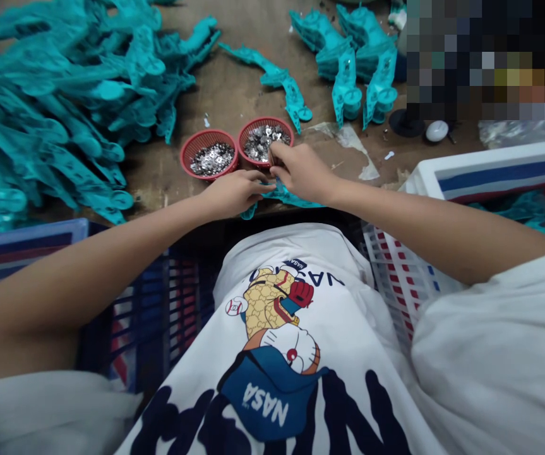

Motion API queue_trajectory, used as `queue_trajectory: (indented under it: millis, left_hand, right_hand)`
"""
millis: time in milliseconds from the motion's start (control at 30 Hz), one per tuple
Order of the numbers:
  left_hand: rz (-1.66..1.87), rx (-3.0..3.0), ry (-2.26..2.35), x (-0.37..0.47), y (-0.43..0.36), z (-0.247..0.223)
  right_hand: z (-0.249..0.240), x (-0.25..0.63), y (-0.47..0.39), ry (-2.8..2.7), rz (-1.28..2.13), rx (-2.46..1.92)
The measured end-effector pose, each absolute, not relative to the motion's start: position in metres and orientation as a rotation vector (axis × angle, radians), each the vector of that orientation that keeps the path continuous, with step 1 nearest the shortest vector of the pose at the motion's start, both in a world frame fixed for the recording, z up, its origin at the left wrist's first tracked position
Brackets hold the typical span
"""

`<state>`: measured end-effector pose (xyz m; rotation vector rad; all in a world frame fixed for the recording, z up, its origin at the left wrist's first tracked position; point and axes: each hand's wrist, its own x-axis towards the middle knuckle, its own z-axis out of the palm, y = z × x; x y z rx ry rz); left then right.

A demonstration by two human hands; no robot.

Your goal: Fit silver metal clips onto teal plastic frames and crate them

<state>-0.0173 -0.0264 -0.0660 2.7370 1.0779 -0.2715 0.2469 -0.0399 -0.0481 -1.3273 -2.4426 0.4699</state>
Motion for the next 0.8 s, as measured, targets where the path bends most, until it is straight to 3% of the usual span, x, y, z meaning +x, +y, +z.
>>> queue_trajectory:
  millis: [800]
  left_hand:
    - [-0.212, 2.736, 1.073, -0.018, -0.025, -0.073]
  right_hand:
    - [-0.048, 0.254, -0.039, -2.333, 0.49, -1.352]
